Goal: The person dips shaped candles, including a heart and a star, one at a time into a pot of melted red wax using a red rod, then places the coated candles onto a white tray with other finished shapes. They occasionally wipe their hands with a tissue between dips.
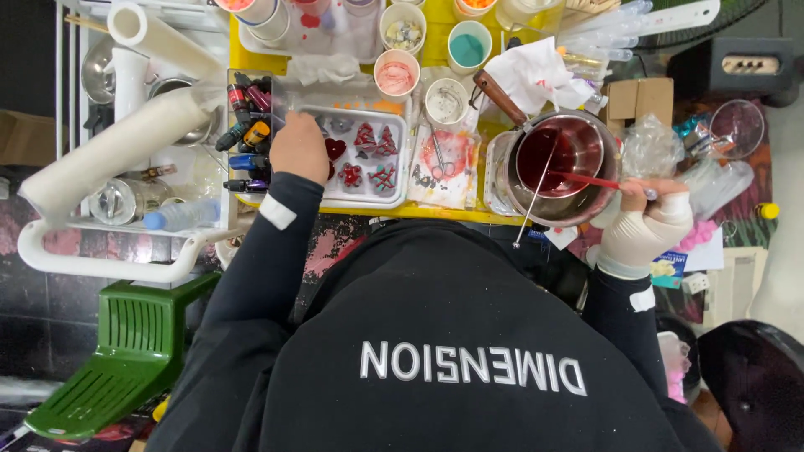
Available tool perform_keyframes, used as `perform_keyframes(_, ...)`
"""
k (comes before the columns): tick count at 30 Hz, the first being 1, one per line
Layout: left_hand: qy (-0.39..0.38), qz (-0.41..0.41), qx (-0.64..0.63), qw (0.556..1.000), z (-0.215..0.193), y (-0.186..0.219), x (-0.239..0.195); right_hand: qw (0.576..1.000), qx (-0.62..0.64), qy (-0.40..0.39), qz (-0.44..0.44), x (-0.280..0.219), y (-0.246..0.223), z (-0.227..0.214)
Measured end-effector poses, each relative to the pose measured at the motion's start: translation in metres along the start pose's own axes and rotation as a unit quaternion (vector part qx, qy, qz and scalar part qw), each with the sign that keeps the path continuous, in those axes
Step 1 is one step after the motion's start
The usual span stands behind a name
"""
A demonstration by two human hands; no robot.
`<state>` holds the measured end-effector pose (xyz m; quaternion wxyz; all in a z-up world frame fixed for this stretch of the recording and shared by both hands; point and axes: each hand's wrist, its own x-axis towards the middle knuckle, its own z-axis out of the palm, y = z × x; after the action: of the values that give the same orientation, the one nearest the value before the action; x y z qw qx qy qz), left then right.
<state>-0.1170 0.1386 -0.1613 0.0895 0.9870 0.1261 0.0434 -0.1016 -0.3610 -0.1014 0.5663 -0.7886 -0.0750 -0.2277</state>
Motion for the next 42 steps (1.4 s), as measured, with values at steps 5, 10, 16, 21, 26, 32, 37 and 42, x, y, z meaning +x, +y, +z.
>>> perform_keyframes(5,-0.047,-0.034,0.025,0.998,0.022,-0.010,0.013,1.000,0.022,0.008,0.010,0.004,-0.001,0.001)
perform_keyframes(10,-0.060,-0.040,0.055,0.996,0.025,-0.006,0.020,0.999,0.020,0.007,0.031,0.002,-0.004,-0.005)
perform_keyframes(16,-0.079,-0.081,0.072,0.991,0.038,-0.011,0.030,0.999,0.015,-0.010,0.037,0.001,-0.003,-0.006)
perform_keyframes(21,-0.106,-0.055,0.141,0.983,0.054,-0.015,0.033,0.998,0.036,-0.012,0.046,-0.001,-0.006,-0.003)
perform_keyframes(26,-0.099,-0.090,0.086,0.987,0.042,-0.011,0.028,0.999,0.020,-0.013,0.039,-0.001,-0.008,-0.005)
perform_keyframes(32,-0.029,-0.058,0.008,0.998,-0.032,0.018,0.007,0.999,0.010,-0.015,0.039,-0.004,-0.006,-0.005)
perform_keyframes(37,0.027,0.021,-0.106,0.994,-0.126,0.076,-0.018,0.999,-0.023,-0.025,0.034,-0.001,-0.012,-0.003)
perform_keyframes(42,-0.060,0.028,-0.373,0.925,-0.159,0.125,-0.029,0.998,-0.056,-0.032,0.020,-0.002,-0.020,0.002)
